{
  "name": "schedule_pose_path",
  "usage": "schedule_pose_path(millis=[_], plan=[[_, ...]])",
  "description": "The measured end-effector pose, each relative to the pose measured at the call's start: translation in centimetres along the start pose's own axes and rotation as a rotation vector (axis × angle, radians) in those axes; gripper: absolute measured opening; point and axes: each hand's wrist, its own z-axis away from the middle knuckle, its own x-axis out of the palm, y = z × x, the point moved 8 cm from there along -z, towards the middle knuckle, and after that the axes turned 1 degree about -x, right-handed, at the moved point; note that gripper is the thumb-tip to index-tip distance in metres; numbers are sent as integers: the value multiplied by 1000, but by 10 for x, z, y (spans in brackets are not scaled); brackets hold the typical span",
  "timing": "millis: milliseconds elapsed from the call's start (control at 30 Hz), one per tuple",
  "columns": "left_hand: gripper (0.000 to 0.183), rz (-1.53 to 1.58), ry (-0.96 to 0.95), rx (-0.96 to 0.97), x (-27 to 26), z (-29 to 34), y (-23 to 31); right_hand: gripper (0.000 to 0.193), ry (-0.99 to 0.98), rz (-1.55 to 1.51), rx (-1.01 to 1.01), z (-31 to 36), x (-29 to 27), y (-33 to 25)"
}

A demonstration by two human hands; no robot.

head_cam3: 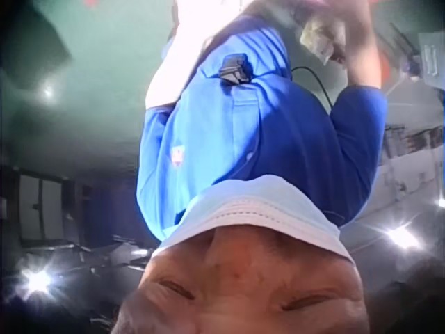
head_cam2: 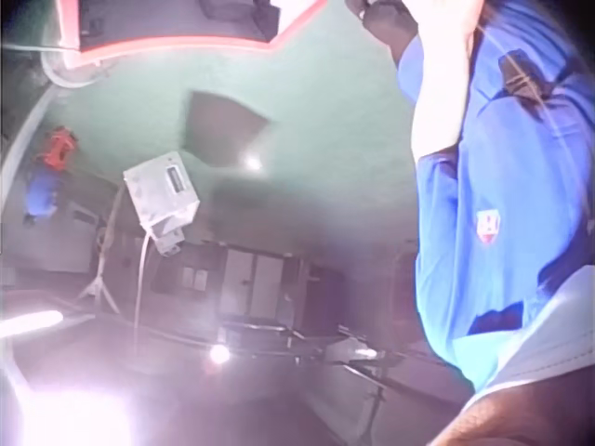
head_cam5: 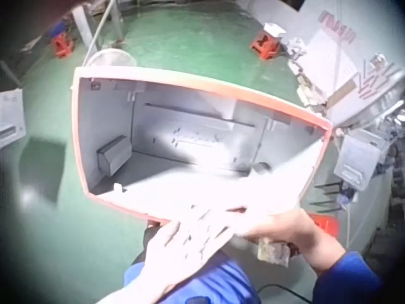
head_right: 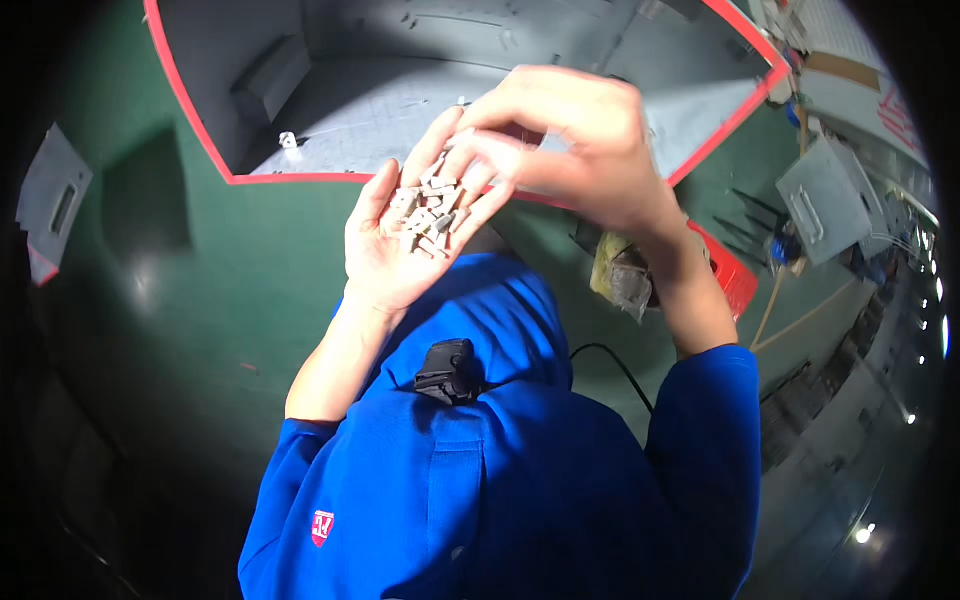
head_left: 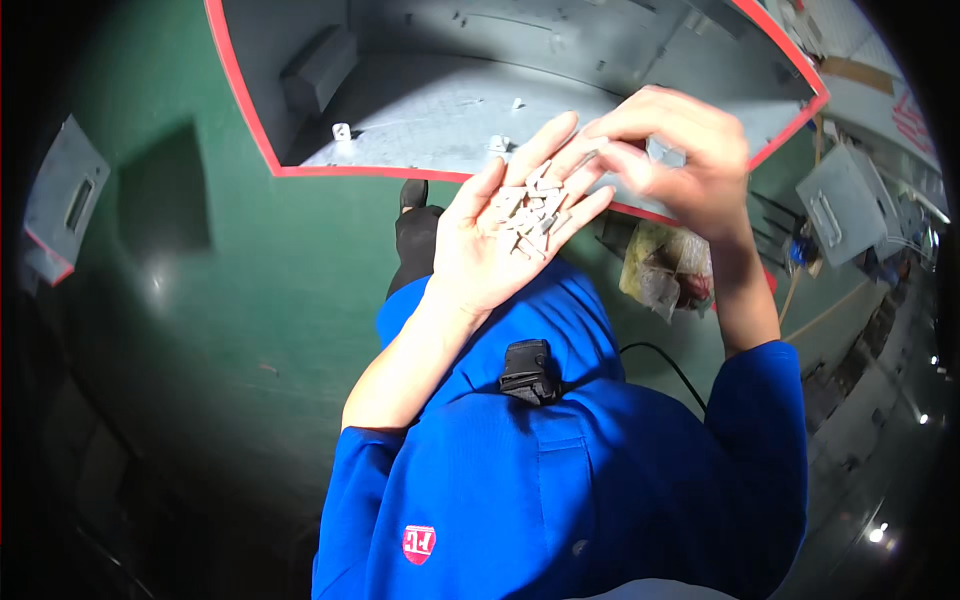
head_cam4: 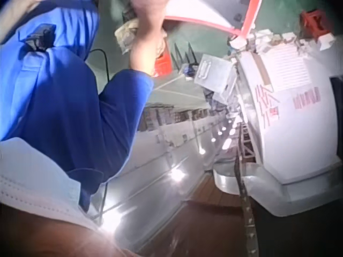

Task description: Assembling and checking the alignment of various metal enclosure boxes on a factory floor.

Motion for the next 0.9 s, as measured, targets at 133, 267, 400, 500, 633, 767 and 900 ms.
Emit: schedule_pose_path(millis=[133,267,400,500,633,767,900], plan=[[55,-32,131,-139,-2,14,-16,16,53,273,-147,45,22,-26],[37,-467,545,-34,-30,38,-16,23,147,249,-68,78,25,-49],[27,-719,599,-221,-100,46,-5,16,279,121,154,127,44,-40],[26,-776,691,-434,-118,55,-23,13,402,224,247,169,51,-51],[28,-793,723,-653,-154,72,-83,13,535,264,280,256,56,-65],[34,-846,668,-914,-180,92,-165,14,661,264,353,347,46,-80],[42,-841,617,-1043,-242,95,-268,11,743,291,478,470,25,-82]])
